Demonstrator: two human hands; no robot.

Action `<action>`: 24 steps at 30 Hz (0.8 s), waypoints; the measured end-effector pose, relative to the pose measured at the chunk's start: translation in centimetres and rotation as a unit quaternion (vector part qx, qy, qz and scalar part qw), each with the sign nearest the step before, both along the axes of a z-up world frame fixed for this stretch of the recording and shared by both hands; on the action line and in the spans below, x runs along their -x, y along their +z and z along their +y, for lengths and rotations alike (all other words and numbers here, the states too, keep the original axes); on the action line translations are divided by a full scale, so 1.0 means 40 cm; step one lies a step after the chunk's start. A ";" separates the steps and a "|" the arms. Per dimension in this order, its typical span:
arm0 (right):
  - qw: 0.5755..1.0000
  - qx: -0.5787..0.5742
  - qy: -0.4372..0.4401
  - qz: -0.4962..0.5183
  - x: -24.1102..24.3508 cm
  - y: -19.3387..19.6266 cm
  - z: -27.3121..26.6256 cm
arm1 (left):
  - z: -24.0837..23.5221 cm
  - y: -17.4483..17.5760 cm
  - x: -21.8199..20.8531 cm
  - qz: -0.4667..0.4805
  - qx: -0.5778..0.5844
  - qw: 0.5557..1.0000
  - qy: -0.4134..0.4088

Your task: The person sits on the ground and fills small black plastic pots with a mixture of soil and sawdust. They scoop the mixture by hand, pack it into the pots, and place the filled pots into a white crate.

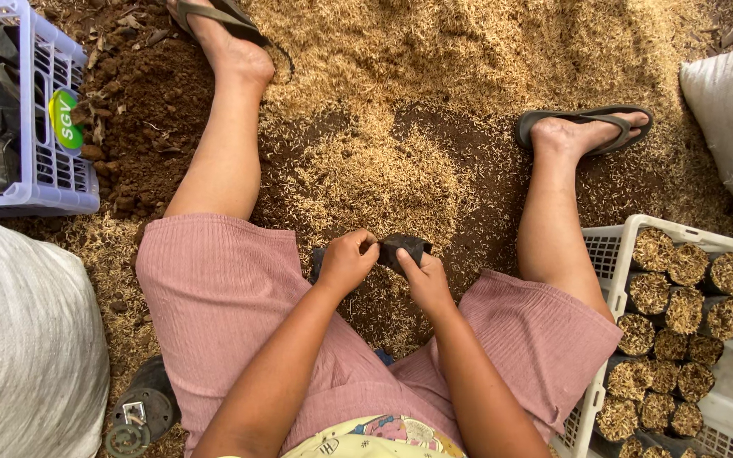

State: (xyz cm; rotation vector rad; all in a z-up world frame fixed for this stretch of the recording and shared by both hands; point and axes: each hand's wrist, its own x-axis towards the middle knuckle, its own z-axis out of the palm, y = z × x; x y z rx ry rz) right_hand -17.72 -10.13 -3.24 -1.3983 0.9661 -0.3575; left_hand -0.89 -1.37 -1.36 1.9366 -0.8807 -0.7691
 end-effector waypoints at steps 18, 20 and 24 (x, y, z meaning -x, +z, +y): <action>0.800 0.494 0.323 0.111 -0.066 0.174 0.069 | 0.005 -0.048 -0.067 0.155 -0.127 0.979 0.021; 0.808 0.422 0.347 0.220 -0.071 0.172 0.066 | 0.000 -0.050 -0.072 0.165 -0.069 0.984 0.018; 0.865 0.410 0.230 0.174 -0.050 0.142 0.063 | 0.003 -0.067 -0.053 0.170 -0.036 0.985 0.005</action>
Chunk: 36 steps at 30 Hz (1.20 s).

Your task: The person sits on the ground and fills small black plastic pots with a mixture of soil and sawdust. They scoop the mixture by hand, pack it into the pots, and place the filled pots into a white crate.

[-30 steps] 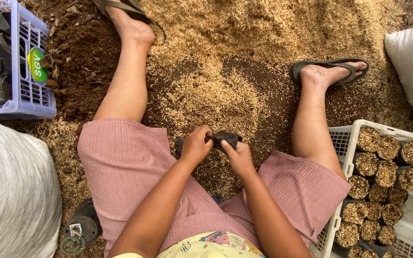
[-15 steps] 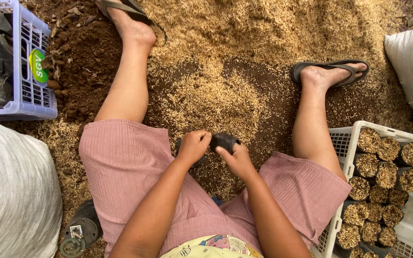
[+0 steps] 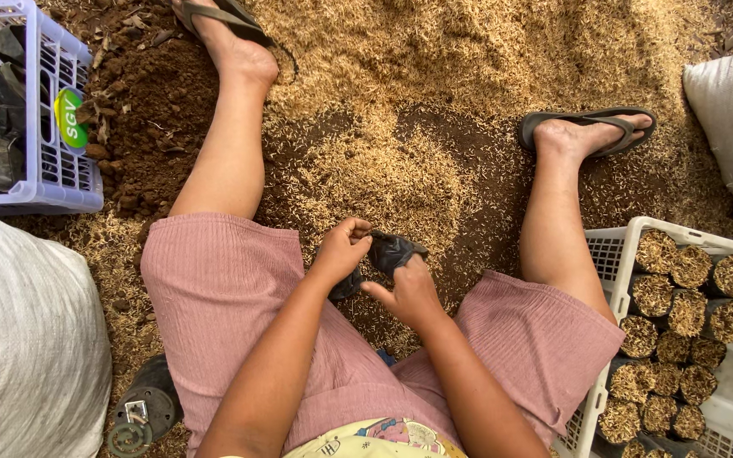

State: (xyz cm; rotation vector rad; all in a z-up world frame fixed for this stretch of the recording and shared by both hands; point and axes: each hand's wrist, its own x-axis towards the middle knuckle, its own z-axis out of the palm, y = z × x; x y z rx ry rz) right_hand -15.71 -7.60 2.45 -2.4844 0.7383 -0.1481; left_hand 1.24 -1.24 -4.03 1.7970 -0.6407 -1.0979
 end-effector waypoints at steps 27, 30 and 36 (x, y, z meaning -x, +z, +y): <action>0.880 -0.402 -0.239 -0.078 0.041 -0.058 -0.047 | 0.006 0.048 0.043 -0.113 -0.009 0.993 -0.038; 0.877 -0.421 -0.179 -0.145 0.028 -0.061 -0.044 | -0.002 0.052 0.047 -0.139 -0.038 0.989 -0.043; 0.907 -0.357 -0.220 -0.049 0.034 -0.068 -0.033 | 0.011 0.061 0.070 -0.260 0.014 0.965 -0.039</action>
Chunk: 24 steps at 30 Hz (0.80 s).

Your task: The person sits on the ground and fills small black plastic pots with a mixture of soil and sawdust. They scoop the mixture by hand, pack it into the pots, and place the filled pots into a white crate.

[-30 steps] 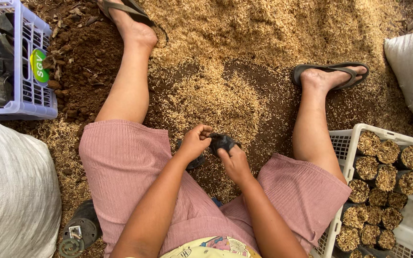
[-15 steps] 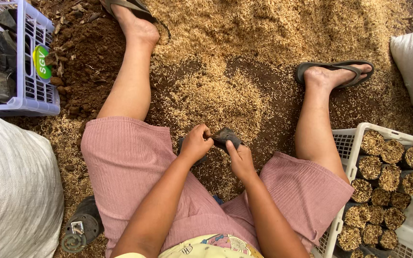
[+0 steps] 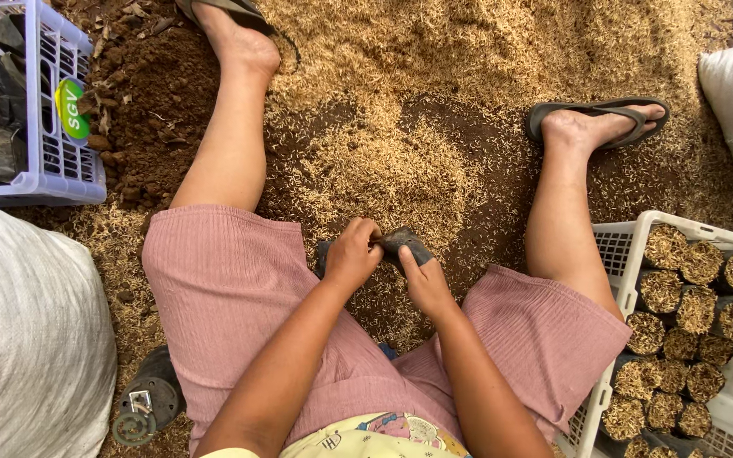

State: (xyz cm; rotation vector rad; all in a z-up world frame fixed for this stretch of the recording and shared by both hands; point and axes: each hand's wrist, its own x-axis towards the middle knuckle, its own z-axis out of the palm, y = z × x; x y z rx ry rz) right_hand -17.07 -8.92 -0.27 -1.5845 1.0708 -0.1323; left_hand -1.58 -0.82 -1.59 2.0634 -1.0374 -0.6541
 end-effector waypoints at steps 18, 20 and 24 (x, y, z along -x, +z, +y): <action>0.991 -0.061 0.048 0.110 -0.007 0.061 -0.033 | -0.010 0.013 -0.031 0.166 -0.097 0.981 0.014; 0.983 0.009 0.100 0.153 -0.008 0.052 -0.032 | -0.004 0.029 -0.045 0.228 -0.113 0.966 0.042; 0.892 0.371 0.254 0.054 -0.019 0.007 -0.023 | 0.002 0.066 -0.046 0.158 -0.004 0.986 -0.060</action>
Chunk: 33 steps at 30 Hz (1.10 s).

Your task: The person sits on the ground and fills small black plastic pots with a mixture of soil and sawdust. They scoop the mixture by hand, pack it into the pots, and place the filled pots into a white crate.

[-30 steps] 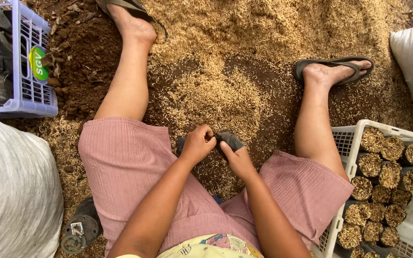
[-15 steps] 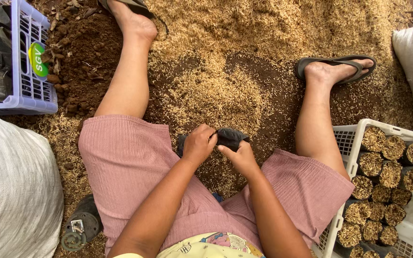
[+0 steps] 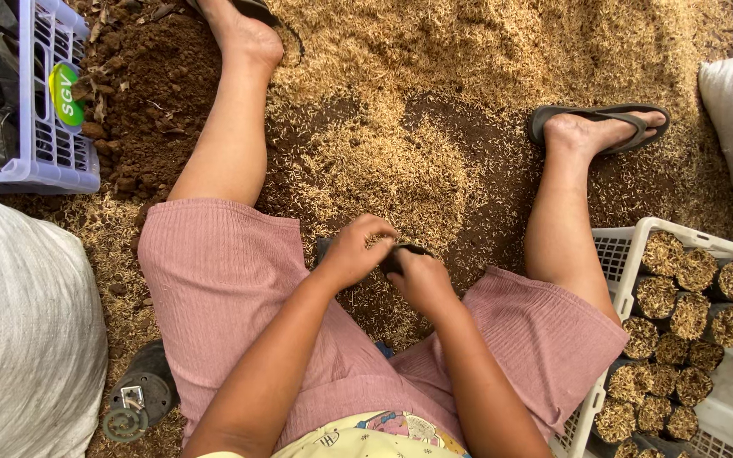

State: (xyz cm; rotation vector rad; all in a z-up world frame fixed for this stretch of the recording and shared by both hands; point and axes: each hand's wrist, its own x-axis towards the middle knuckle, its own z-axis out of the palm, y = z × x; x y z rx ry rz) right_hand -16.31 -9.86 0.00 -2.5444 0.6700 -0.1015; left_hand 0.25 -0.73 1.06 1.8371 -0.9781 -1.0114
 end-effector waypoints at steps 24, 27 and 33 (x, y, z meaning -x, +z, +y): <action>0.979 0.177 0.098 -0.025 -0.506 -0.145 -0.252 | 0.041 0.107 -0.251 -0.338 -0.017 0.916 0.217; 0.967 0.180 0.126 0.128 -0.535 -0.186 -0.267 | 0.023 0.091 -0.252 -0.313 -0.038 0.924 0.217; 0.917 0.134 0.140 0.348 -0.382 -0.075 -0.193 | -0.012 -0.012 -0.202 -0.258 -0.045 0.948 0.181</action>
